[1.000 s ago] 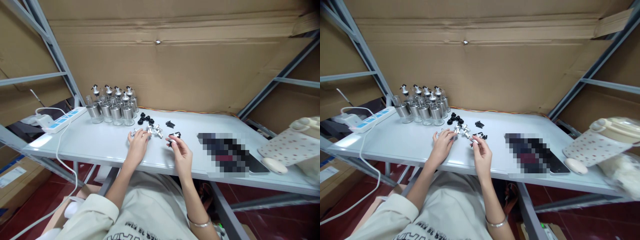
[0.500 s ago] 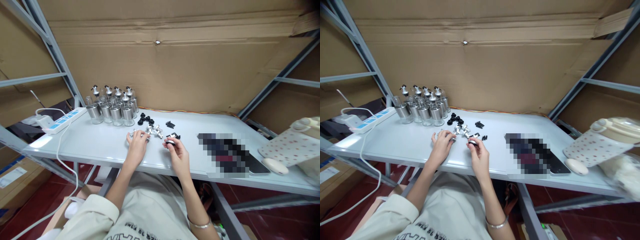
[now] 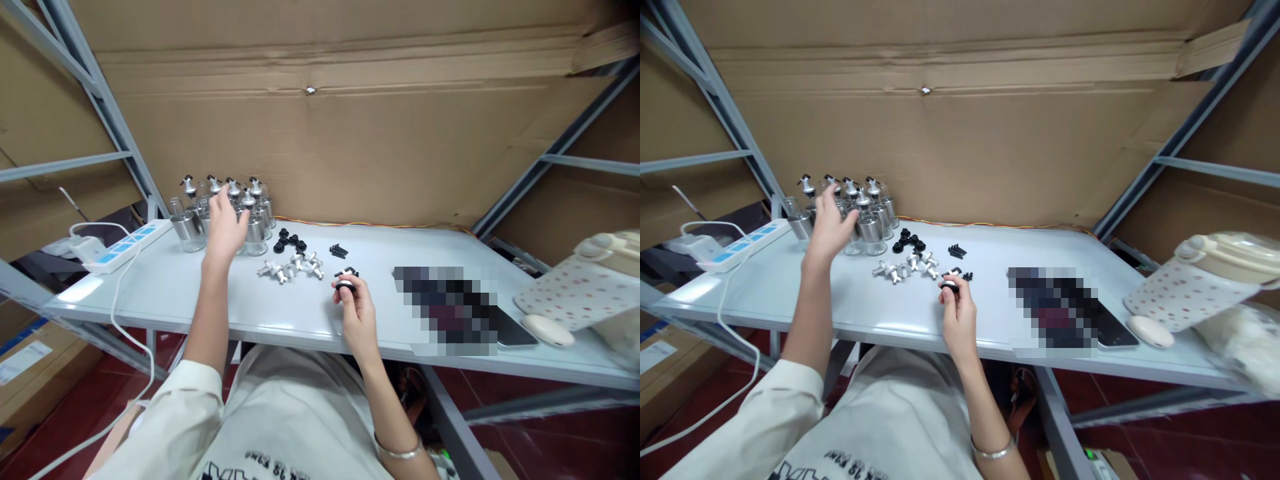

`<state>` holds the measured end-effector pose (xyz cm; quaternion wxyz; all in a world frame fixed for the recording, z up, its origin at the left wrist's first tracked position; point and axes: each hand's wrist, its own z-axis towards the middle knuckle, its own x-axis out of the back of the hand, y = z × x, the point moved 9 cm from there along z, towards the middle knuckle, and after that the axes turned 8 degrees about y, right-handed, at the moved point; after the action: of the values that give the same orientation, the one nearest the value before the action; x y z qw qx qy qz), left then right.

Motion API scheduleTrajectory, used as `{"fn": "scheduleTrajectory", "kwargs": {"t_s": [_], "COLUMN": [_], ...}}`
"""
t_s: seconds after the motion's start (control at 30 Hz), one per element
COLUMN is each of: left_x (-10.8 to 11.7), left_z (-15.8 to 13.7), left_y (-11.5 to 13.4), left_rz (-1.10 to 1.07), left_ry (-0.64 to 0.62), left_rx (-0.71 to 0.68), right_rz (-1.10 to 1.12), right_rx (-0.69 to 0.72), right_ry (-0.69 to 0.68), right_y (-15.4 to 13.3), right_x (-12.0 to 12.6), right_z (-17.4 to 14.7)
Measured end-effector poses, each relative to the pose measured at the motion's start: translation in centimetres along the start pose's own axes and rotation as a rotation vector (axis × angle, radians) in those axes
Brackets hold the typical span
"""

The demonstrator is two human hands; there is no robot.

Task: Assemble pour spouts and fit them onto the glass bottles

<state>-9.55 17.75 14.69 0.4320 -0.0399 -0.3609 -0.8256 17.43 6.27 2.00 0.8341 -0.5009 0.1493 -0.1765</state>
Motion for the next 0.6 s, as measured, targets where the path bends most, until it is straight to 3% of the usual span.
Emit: {"fn": "scheduleTrajectory", "kwargs": {"t_s": [0.17,0.33,0.47,0.6], "left_x": [-0.7,-2.3,-1.7,0.7], "left_z": [4.4,4.9,4.6,4.4], "left_y": [-4.3,-7.2,-7.3,-5.3], "left_rz": [0.146,0.199,0.160,0.133], "left_ry": [-0.046,-0.139,-0.103,-0.005], "left_rx": [0.103,0.159,0.157,0.131], "right_rz": [-0.019,-0.028,-0.046,-0.050], "right_rx": [0.033,0.044,0.055,0.056], "right_ry": [0.006,0.011,0.022,0.032], "right_y": [-0.2,-0.5,-0.7,-0.5], "right_x": [0.1,0.1,0.1,0.4], "right_z": [0.0,0.0,0.0,-0.1]}}
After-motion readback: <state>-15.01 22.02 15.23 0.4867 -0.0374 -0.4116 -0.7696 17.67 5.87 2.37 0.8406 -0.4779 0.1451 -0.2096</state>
